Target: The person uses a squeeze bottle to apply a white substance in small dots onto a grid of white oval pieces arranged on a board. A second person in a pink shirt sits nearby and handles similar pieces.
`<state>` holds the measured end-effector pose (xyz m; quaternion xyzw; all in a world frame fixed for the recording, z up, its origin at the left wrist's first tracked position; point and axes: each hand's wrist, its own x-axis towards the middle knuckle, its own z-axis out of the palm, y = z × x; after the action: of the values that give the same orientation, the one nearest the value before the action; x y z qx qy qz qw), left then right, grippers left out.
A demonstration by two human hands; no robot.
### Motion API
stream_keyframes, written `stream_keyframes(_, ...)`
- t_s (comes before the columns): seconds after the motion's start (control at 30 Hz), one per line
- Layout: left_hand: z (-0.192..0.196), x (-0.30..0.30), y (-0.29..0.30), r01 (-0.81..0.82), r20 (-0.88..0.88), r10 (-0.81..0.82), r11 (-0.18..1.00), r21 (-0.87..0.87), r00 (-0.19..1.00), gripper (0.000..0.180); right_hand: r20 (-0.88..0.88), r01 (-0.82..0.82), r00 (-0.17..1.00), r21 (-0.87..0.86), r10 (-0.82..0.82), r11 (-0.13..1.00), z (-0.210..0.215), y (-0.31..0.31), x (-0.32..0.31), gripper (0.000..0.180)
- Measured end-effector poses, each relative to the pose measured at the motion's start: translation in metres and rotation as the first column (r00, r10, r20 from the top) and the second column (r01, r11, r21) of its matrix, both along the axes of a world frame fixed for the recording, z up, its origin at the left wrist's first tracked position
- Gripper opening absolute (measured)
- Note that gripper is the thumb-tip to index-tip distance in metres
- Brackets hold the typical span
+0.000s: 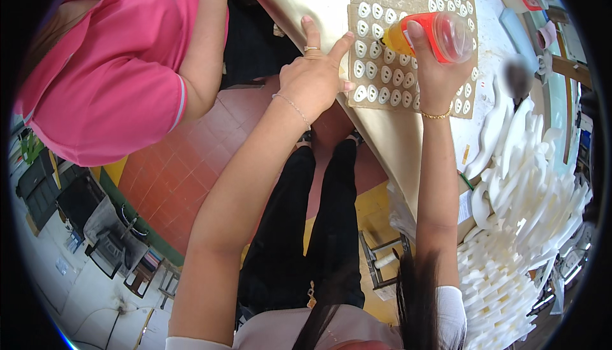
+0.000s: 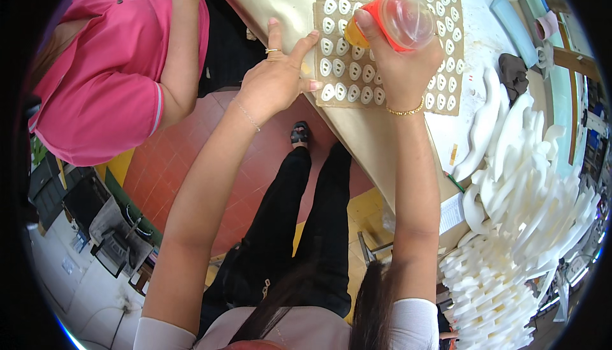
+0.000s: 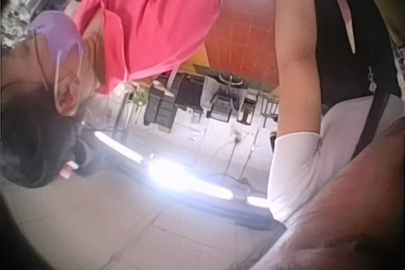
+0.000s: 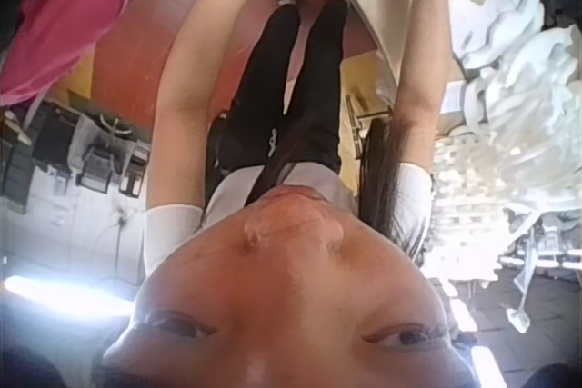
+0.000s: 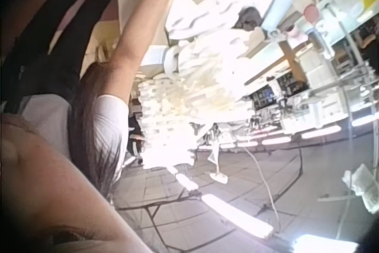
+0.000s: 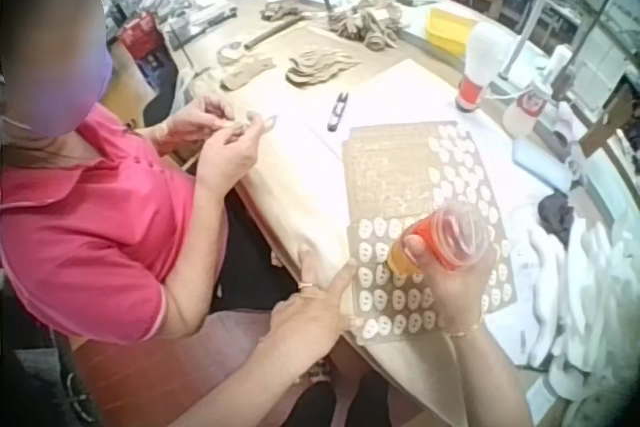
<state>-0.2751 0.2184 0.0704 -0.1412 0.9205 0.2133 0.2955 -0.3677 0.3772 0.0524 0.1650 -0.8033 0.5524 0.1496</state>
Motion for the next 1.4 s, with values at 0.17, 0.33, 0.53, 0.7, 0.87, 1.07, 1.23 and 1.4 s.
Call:
stream_keyframes(0.17,-0.004,0.0,0.002,-0.005,-0.022,0.005,1.0,0.01,1.0,0.079,0.207,0.121,0.978,-0.675,0.029,0.727,0.004,0.022,-0.033,0.027)
stream_keyframes(0.33,-0.005,0.002,0.001,-0.016,-0.052,0.017,1.0,0.008,0.999,0.079,0.115,0.029,0.993,-0.549,0.041,0.835,0.01,0.03,-0.045,0.026)
stream_keyframes(0.53,-0.006,0.001,0.002,-0.018,-0.04,0.019,1.0,0.024,0.999,0.079,0.01,0.014,1.0,-0.019,-0.013,1.0,0.001,0.026,-0.045,0.039)
stream_keyframes(0.7,-0.005,0.003,0.001,-0.016,-0.05,0.016,1.0,0.006,0.999,0.079,0.017,-0.028,0.999,0.073,0.027,0.997,0.009,0.009,-0.04,0.045)
stream_keyframes(0.87,-0.003,0.0,0.004,-0.026,-0.015,0.025,0.999,-0.036,1.0,0.078,-0.082,-0.004,0.996,0.17,0.018,0.985,0.01,0.011,-0.043,0.046)
stream_keyframes(1.07,-0.004,0.001,0.004,-0.023,-0.034,0.022,1.0,-0.013,0.999,0.079,-0.049,0.026,0.999,0.141,-0.02,0.99,0.005,0.026,-0.04,0.044)
stream_keyframes(1.23,-0.003,0.002,0.003,-0.031,-0.021,0.03,0.999,-0.026,0.999,0.078,-0.1,0.034,0.995,0.15,-0.019,0.988,0.004,0.029,-0.03,0.044)
stream_keyframes(1.4,-0.008,0.004,0.002,0.007,-0.076,-0.007,1.0,0.004,0.997,0.08,-0.092,0.025,0.996,0.096,-0.016,0.995,0.0,0.033,-0.022,0.046)
